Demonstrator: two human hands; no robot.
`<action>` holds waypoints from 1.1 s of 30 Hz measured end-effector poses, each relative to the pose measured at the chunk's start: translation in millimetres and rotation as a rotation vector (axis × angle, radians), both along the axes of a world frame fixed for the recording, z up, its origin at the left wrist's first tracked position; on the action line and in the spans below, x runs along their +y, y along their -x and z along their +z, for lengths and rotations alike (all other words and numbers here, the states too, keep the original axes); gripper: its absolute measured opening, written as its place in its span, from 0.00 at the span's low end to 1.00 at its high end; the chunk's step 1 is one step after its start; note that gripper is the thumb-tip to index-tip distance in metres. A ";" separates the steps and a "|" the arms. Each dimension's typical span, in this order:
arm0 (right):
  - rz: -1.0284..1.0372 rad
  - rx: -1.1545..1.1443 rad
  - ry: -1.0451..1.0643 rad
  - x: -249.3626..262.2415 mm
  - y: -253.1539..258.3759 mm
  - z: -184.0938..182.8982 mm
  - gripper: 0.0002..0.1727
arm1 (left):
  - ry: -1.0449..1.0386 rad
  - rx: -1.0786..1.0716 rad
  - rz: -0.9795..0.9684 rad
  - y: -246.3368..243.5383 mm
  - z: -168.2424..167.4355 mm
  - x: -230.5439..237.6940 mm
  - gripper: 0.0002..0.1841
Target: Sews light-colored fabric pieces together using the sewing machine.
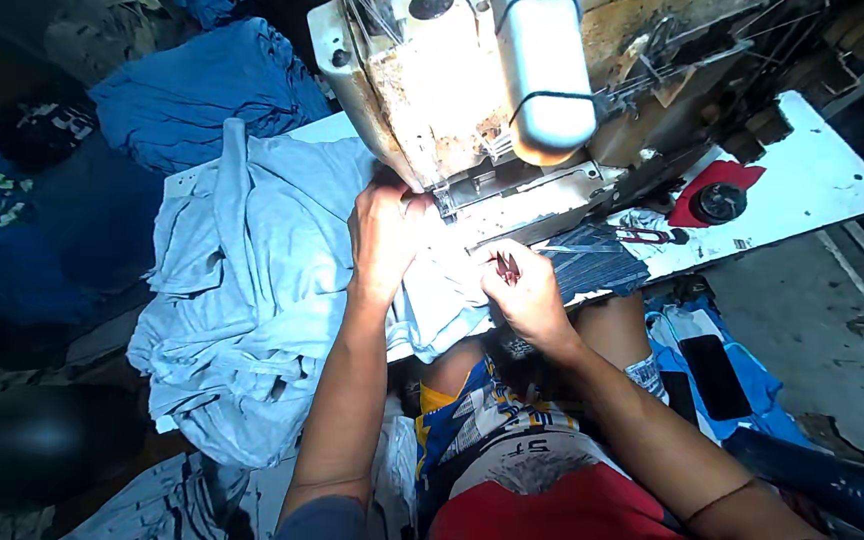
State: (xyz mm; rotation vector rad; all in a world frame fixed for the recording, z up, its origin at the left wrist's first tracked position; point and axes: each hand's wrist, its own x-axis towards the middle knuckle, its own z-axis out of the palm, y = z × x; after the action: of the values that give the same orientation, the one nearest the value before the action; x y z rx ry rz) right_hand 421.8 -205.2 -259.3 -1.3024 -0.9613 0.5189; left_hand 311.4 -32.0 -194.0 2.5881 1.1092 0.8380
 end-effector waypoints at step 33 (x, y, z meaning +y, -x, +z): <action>-0.001 -0.008 -0.019 -1.8 20.8 6.7 0.07 | -0.091 -0.037 -0.071 15.5 -15.7 -2.9 0.18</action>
State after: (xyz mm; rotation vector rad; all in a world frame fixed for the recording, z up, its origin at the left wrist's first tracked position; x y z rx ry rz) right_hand 401.0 -207.0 -252.6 -1.2882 -0.9700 0.5031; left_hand 295.9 -35.0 -209.7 2.6569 0.9844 0.9370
